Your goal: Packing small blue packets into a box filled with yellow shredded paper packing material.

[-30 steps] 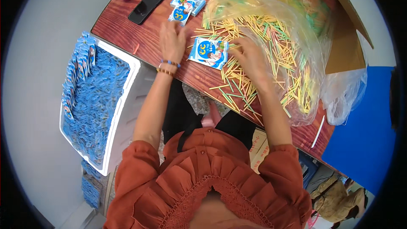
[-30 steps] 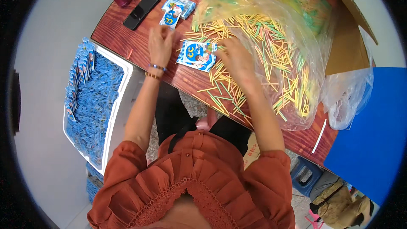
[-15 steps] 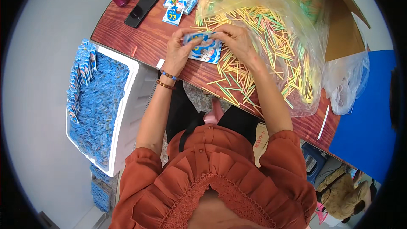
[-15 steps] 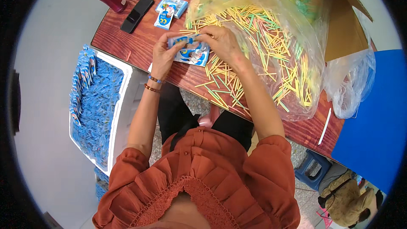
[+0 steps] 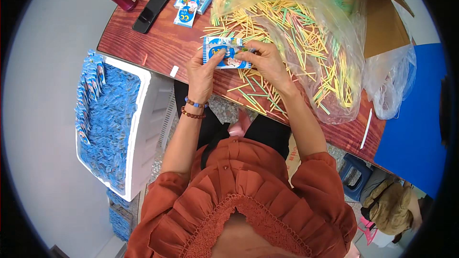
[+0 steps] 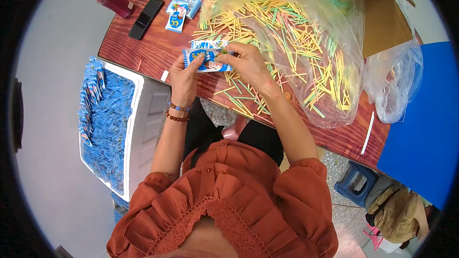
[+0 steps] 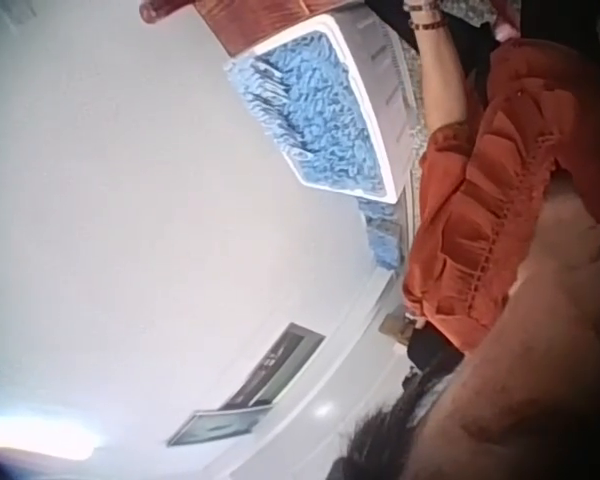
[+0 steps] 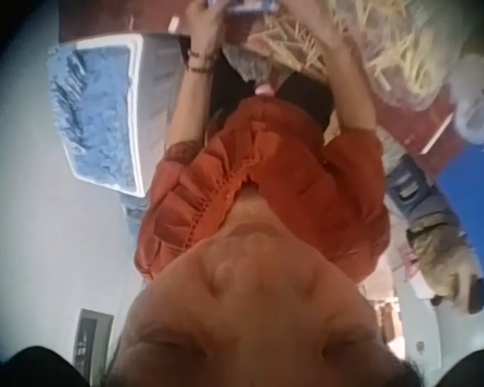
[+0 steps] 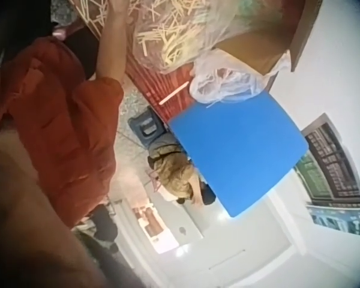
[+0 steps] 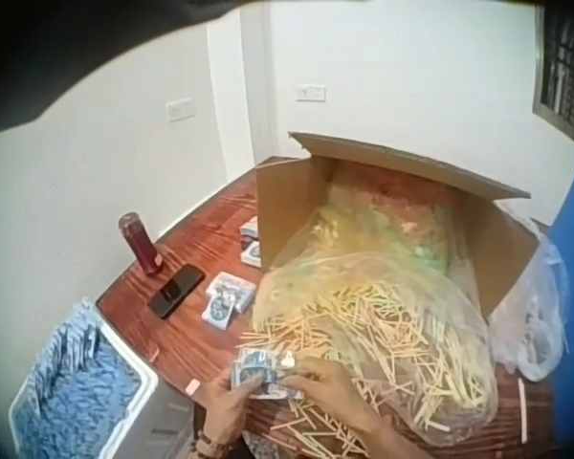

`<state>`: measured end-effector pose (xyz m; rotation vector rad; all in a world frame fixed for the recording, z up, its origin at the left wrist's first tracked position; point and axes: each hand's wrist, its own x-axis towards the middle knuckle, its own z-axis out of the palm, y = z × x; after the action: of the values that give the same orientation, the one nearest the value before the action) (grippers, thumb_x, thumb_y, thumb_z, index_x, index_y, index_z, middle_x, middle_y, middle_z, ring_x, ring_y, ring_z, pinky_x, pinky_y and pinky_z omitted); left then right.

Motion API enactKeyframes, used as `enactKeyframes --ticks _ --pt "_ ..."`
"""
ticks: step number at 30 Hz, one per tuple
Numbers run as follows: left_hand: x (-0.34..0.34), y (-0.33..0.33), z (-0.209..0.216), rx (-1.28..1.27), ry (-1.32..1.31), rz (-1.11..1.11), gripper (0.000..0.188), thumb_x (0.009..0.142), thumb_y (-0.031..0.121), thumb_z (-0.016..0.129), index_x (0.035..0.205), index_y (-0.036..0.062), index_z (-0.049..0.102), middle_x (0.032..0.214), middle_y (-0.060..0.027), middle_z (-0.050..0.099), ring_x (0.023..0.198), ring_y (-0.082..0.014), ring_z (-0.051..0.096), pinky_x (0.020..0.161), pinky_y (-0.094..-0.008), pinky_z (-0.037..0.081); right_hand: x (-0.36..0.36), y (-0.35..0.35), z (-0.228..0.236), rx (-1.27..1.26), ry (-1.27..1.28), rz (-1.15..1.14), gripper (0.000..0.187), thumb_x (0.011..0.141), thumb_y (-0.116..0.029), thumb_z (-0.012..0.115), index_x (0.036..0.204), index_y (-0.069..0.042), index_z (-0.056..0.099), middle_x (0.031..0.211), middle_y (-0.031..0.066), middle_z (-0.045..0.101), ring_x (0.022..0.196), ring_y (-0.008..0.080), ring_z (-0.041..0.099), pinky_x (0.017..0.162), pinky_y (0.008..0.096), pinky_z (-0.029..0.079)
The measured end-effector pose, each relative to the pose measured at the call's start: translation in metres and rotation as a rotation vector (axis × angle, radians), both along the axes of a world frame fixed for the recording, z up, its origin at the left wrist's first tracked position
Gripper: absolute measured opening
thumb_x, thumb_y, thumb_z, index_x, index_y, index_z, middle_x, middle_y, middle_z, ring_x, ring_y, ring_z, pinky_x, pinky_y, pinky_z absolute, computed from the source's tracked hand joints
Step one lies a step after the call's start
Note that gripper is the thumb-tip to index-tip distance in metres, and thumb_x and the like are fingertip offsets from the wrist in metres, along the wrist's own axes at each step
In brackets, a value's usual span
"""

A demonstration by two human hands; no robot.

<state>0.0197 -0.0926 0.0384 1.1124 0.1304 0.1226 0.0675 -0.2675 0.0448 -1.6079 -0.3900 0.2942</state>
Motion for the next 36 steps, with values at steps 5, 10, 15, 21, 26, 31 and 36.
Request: enactKeyframes --ticks 5,10,15,21,26,31,36 --pt "-0.007 -0.011 -0.004 -0.093 0.032 0.001 0.013 0.091 0.005 0.062 0.102 -0.0007 0.065 0.098 -0.0064 0.068 0.086 -0.0103 0.064 0.074 -0.0246 0.053 -0.008 -0.006 -0.004 0.075 0.114 -0.012 0.014 0.085 -0.013 0.068 0.088 0.0 0.07 0.072 -0.0031 0.06 0.067 0.0027 0.05 0.058 0.021 0.04" --pt "-0.011 -0.015 -0.013 -0.149 0.081 0.037 0.016 0.088 0.003 0.065 0.103 -0.0008 0.065 0.097 -0.0052 0.068 0.084 -0.0086 0.064 0.073 -0.0225 0.052 -0.01 -0.007 -0.011 0.158 0.175 -0.019 0.014 0.086 -0.014 0.067 0.088 0.0 0.069 0.074 -0.0027 0.062 0.068 0.0025 0.052 0.058 0.0205 0.041" --pt "-0.016 -0.015 -0.001 -0.146 0.13 -0.002 0.016 0.087 0.003 0.065 0.103 -0.001 0.066 0.097 -0.0046 0.068 0.083 -0.0087 0.064 0.072 -0.0225 0.052 -0.009 -0.007 -0.016 0.216 0.136 -0.011 0.01 0.088 -0.007 0.065 0.094 0.0 0.066 0.081 0.0007 0.065 0.073 0.0033 0.059 0.062 0.0185 0.049" --pt "-0.018 -0.016 -0.009 -0.14 0.163 0.016 0.014 0.089 0.004 0.064 0.101 -0.0007 0.067 0.096 -0.0039 0.069 0.082 -0.0087 0.064 0.072 -0.0235 0.053 -0.014 -0.011 -0.005 0.09 0.157 -0.01 0.011 0.089 -0.01 0.064 0.092 0.001 0.066 0.08 -0.0001 0.065 0.073 0.0037 0.059 0.061 0.0185 0.047" --pt "-0.019 -0.014 -0.011 -0.237 0.159 0.004 0.015 0.092 0.012 0.062 0.102 0.0007 0.066 0.096 -0.0039 0.068 0.084 -0.0104 0.065 0.073 -0.025 0.054 -0.017 -0.023 0.012 0.183 0.036 -0.095 0.011 0.09 -0.009 0.061 0.096 0.0 0.065 0.088 0.0016 0.065 0.082 0.0082 0.059 0.07 0.0224 0.046" --pt "-0.019 -0.015 -0.009 -0.286 0.204 -0.102 0.018 0.095 0.019 0.058 0.103 0.0035 0.065 0.097 -0.0045 0.068 0.086 -0.0131 0.066 0.072 -0.029 0.056 -0.019 -0.04 0.022 -0.034 -0.446 -0.016 0.018 0.081 -0.006 0.067 0.099 -0.002 0.064 0.119 0.0105 0.055 0.108 0.0183 0.052 0.089 0.0306 0.043" --pt "-0.018 -0.021 -0.004 -0.284 0.24 -0.134 0.017 0.095 0.019 0.059 0.099 0.0039 0.066 0.092 -0.0039 0.068 0.081 -0.0139 0.066 0.071 -0.0291 0.056 -0.022 -0.039 0.013 -0.124 -0.405 0.118 0.019 0.08 -0.01 0.07 0.098 -0.004 0.067 0.131 0.0092 0.049 0.121 0.0227 0.046 0.098 0.0341 0.038"
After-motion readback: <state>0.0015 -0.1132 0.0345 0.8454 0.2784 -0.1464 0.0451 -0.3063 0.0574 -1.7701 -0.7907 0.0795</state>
